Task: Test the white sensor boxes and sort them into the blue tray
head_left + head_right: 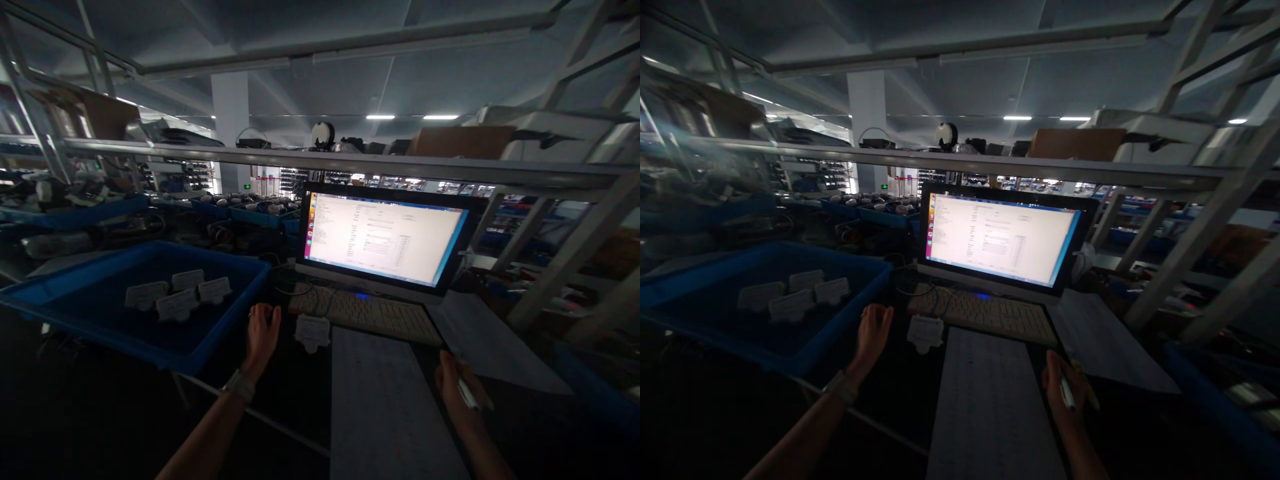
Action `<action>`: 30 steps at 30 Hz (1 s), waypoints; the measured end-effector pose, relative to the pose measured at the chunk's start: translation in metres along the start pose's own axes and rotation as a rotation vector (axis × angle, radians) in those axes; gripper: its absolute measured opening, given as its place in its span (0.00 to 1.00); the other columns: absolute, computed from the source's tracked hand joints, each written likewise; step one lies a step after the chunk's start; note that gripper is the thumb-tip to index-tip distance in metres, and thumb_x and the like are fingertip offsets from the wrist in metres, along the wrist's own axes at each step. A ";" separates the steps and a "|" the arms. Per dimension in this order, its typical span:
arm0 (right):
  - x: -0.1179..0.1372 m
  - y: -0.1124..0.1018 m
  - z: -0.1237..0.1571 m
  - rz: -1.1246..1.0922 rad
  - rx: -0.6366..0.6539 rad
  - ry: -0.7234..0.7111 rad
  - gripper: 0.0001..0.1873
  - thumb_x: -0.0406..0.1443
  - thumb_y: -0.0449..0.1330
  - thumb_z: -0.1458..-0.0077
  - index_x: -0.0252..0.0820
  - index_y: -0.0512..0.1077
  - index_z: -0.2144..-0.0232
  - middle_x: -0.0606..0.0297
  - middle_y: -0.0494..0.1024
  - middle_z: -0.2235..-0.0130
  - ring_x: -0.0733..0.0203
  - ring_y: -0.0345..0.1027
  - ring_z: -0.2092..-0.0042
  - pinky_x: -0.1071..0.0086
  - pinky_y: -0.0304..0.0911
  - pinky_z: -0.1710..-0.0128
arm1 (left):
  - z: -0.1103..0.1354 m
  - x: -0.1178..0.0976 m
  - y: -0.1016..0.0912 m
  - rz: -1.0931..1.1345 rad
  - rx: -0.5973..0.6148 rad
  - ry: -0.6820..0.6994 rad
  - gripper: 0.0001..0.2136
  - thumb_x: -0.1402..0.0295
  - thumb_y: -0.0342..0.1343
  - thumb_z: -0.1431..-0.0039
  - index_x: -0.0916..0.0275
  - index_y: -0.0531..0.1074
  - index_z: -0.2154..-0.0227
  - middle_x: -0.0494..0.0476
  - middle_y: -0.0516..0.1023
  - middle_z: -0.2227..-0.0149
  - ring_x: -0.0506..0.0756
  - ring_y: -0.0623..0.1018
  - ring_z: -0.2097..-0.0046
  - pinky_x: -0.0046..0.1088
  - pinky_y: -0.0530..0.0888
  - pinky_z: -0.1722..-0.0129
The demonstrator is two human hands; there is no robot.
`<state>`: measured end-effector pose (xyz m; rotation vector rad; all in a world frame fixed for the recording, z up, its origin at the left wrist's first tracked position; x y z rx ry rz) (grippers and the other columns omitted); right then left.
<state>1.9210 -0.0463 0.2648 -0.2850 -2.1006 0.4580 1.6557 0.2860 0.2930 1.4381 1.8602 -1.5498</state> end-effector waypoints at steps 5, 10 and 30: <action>0.012 -0.002 0.004 -0.028 -0.006 0.020 0.33 0.60 0.44 0.46 0.46 0.57 0.90 0.66 0.61 0.88 0.64 0.56 0.83 0.68 0.52 0.81 | -0.037 0.018 0.004 -0.019 0.197 -0.209 0.16 0.55 0.54 0.50 0.60 0.65 0.84 0.53 0.66 0.85 0.58 0.74 0.74 0.30 0.65 0.76; 0.016 -0.003 0.005 -0.013 -0.025 0.022 0.32 0.61 0.45 0.47 0.46 0.57 0.89 0.67 0.61 0.87 0.63 0.57 0.81 0.68 0.53 0.79 | -0.048 0.022 0.011 0.054 0.304 -0.296 0.12 0.62 0.60 0.57 0.60 0.65 0.87 0.50 0.62 0.88 0.57 0.74 0.76 0.27 0.59 0.78; 0.023 -0.008 0.005 0.004 -0.075 -0.068 0.33 0.61 0.43 0.45 0.46 0.57 0.89 0.68 0.60 0.87 0.63 0.57 0.81 0.67 0.53 0.78 | -0.004 -0.033 0.016 0.401 0.268 0.338 0.13 0.60 0.59 0.50 0.62 0.76 0.65 0.58 0.80 0.62 0.57 0.78 0.57 0.35 0.74 0.54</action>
Point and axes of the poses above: each hand's wrist, its own z-axis away from the middle knuckle, its own y-axis out of the palm, x = y × z, the point moved 4 cm from there along -z, towards the middle knuckle
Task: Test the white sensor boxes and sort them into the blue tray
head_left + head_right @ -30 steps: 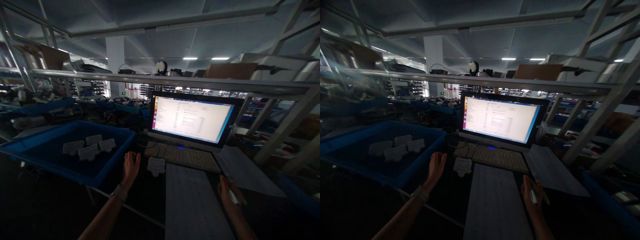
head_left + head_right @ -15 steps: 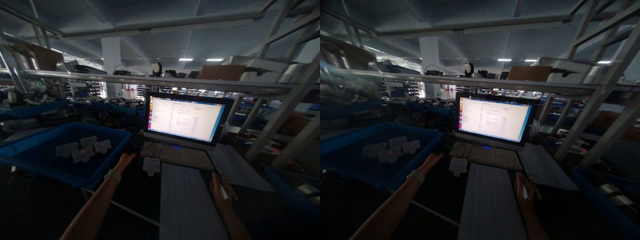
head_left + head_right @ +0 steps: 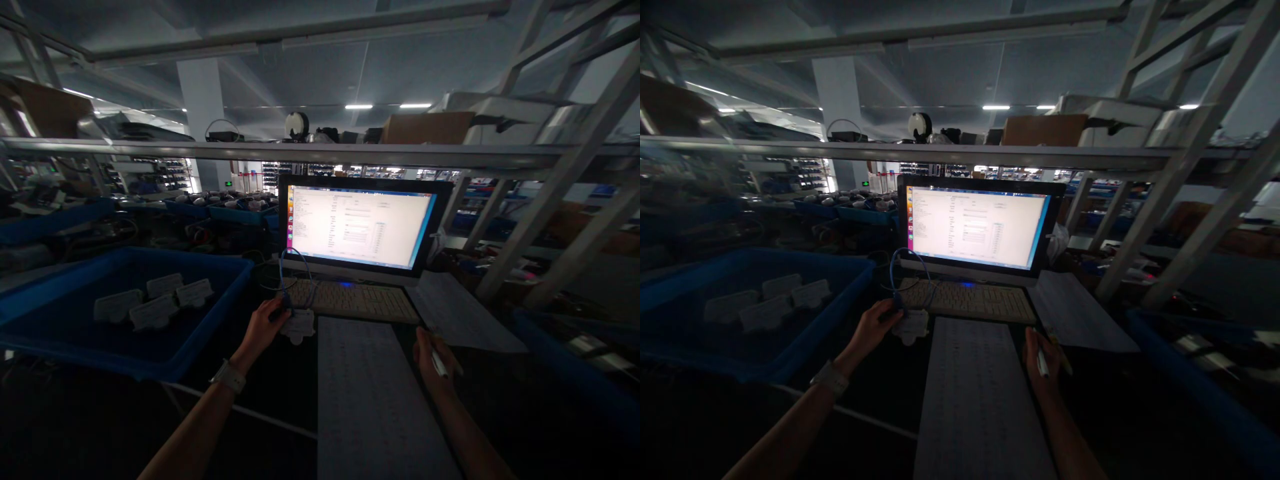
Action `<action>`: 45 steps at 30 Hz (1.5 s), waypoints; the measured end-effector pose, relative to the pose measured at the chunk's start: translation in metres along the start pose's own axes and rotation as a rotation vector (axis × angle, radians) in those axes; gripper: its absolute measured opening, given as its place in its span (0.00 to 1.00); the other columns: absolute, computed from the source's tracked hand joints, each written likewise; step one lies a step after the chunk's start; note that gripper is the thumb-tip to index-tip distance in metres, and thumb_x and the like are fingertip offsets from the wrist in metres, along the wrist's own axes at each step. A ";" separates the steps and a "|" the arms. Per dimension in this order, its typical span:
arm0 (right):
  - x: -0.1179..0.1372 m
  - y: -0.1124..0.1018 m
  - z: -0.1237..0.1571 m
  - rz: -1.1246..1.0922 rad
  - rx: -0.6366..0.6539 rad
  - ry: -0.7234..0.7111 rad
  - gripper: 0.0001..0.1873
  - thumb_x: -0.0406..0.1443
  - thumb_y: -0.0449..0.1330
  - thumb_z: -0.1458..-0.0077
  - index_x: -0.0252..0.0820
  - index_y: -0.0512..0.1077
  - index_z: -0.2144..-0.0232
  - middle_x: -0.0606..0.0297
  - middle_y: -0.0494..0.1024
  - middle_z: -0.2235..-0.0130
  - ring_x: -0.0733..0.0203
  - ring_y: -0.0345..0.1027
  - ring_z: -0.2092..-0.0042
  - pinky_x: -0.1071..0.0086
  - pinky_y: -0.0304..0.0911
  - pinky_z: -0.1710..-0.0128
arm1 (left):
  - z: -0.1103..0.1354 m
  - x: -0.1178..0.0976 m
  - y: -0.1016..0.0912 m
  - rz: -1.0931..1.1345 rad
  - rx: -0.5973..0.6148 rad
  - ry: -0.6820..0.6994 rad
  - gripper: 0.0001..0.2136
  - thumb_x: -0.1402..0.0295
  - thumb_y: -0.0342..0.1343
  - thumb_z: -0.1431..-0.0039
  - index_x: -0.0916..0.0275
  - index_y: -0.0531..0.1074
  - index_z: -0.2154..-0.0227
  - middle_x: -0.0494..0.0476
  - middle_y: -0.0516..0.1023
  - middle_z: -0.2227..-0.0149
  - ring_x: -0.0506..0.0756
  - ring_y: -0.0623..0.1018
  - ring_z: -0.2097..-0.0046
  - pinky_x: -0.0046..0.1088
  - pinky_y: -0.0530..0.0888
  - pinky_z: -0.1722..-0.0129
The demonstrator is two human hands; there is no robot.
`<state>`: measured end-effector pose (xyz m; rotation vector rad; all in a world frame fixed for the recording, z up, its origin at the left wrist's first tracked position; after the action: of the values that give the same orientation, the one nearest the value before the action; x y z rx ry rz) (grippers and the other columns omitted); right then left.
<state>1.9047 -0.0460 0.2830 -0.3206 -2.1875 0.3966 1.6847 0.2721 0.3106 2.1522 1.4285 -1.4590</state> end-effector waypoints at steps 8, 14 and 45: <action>0.003 0.000 -0.001 0.024 -0.001 -0.015 0.34 0.61 0.41 0.46 0.46 0.57 0.89 0.68 0.60 0.88 0.64 0.57 0.81 0.67 0.54 0.77 | 0.004 0.006 0.005 -0.044 0.054 0.008 0.17 0.60 0.55 0.46 0.63 0.75 0.57 0.59 0.80 0.56 0.58 0.78 0.54 0.35 0.74 0.53; 0.003 0.001 0.001 -0.011 0.011 0.013 0.33 0.60 0.43 0.45 0.46 0.56 0.89 0.69 0.60 0.87 0.64 0.57 0.81 0.68 0.54 0.77 | 0.006 0.009 0.006 -0.044 0.046 -0.002 0.17 0.59 0.56 0.47 0.64 0.75 0.58 0.59 0.80 0.57 0.60 0.78 0.54 0.36 0.75 0.53; -0.042 -0.122 -0.016 0.587 -0.134 -0.333 0.19 0.49 0.54 0.46 0.40 0.70 0.61 0.53 0.78 0.62 0.50 0.71 0.59 0.56 0.65 0.58 | 0.013 0.035 0.011 -0.036 -0.100 0.028 0.23 0.43 0.54 0.54 0.57 0.76 0.67 0.55 0.81 0.61 0.59 0.80 0.59 0.34 0.77 0.56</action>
<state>1.9314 -0.1706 0.3099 -1.0463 -2.4201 0.6612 1.6869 0.2798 0.2723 2.1055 1.5242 -1.3434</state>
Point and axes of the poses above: each hand's wrist, its own z-axis away from the middle knuckle, its own y-axis out of the palm, x = y × z, the point moved 4 cm from there along -z, towards the middle knuckle
